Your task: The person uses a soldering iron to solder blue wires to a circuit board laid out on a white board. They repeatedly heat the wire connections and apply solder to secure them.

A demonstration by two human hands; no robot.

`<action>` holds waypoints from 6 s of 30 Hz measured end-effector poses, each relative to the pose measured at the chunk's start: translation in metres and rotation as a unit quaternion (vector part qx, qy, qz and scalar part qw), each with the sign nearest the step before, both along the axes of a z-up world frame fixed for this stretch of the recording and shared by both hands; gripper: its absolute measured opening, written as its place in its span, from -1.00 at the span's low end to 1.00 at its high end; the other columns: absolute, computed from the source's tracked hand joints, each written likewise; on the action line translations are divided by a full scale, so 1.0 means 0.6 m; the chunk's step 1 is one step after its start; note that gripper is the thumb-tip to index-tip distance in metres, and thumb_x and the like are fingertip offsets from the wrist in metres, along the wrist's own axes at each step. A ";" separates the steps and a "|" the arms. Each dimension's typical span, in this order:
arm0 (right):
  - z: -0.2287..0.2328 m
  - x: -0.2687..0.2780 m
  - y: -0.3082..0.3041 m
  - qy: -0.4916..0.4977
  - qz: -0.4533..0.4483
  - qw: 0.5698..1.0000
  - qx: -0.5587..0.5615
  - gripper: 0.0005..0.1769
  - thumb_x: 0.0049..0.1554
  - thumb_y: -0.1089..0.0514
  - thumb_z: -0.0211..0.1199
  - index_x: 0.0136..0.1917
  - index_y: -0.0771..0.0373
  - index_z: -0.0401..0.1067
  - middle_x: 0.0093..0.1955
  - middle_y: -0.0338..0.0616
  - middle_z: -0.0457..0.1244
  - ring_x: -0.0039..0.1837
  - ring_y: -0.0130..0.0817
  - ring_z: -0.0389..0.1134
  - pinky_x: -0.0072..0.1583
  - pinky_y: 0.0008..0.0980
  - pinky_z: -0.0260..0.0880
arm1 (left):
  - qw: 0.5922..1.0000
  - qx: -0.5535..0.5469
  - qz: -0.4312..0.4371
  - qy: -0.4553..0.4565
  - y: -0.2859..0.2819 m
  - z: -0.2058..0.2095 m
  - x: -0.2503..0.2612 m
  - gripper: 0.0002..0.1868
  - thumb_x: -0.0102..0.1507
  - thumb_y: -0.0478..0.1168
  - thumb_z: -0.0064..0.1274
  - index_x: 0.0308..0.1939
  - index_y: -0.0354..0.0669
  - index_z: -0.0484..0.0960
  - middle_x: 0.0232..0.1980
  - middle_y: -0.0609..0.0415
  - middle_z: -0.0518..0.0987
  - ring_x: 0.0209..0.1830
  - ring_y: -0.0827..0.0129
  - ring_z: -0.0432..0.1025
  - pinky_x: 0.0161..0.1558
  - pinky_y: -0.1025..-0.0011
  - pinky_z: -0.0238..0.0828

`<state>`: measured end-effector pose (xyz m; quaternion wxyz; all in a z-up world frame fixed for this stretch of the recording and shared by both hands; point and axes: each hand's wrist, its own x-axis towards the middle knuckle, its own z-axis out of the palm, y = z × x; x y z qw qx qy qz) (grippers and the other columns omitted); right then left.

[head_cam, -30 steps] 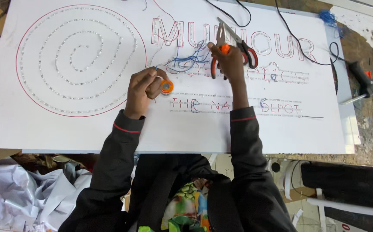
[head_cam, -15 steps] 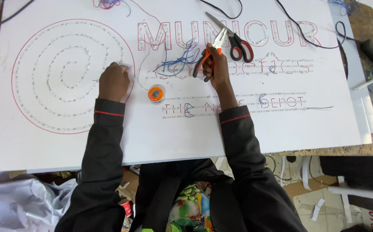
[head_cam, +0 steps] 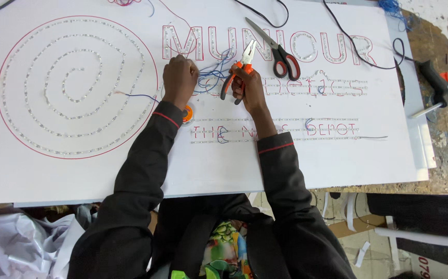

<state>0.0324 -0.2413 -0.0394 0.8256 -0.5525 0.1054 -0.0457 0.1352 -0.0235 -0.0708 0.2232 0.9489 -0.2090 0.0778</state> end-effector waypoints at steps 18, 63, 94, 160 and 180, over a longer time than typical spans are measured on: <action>0.102 -0.082 0.137 -0.076 -0.071 0.894 -0.435 -0.59 0.53 0.18 0.16 0.46 0.60 0.34 0.03 0.21 0.31 -0.07 -0.06 0.60 -0.17 -0.24 0.69 | 0.633 -0.743 -0.032 0.212 -0.020 0.113 -0.125 -0.72 0.47 -0.20 0.34 0.16 -0.27 0.67 0.21 -0.35 0.77 0.26 -0.17 0.70 0.30 0.00 0.72; 0.008 0.139 0.135 0.034 -0.032 0.753 -0.656 -0.68 0.05 -0.01 0.53 -0.28 0.14 0.43 -0.37 -0.17 0.34 -0.32 -0.16 0.24 -0.27 -0.09 0.20 | 0.352 -0.907 -0.086 0.212 -0.003 0.058 -0.038 -0.16 0.53 -0.03 0.03 0.76 -0.46 0.15 -0.51 0.31 0.13 -0.53 0.57 0.07 -0.33 0.50 0.21; 0.094 0.005 0.108 -0.073 0.028 0.798 -0.598 -0.75 0.41 0.18 0.41 0.30 0.34 0.63 -0.07 0.17 0.50 -0.19 -0.03 0.55 -0.07 -0.11 0.58 | 0.500 -0.758 -0.158 0.387 0.035 0.056 -0.097 -0.67 0.64 -0.01 -0.05 0.10 -0.22 0.60 -0.42 0.32 0.08 -0.54 0.51 0.26 -0.34 0.53 0.21; 0.124 0.022 -0.071 0.046 -0.031 0.816 -0.575 -0.58 0.29 -0.11 0.65 -0.09 -0.03 0.39 -0.29 -0.46 0.26 -0.26 -0.53 0.15 -0.25 -0.34 0.16 | 0.968 -0.175 0.100 -0.152 0.191 0.042 -0.054 -0.74 0.55 -0.38 -0.22 0.05 -0.24 0.64 0.04 -0.12 0.79 -0.05 -0.17 0.57 0.01 -0.02 0.42; 0.038 0.011 -0.005 0.057 -0.099 0.904 -0.411 -0.65 0.43 -0.01 0.26 -0.13 0.07 0.22 -0.38 -0.28 0.22 -0.49 -0.34 0.29 -0.32 -0.28 0.32 | 0.872 -0.455 0.046 0.172 0.025 0.106 -0.072 -0.92 0.46 -0.19 0.15 -0.03 -0.08 0.63 -0.13 0.07 0.89 -0.32 0.54 0.60 -0.23 0.52 0.67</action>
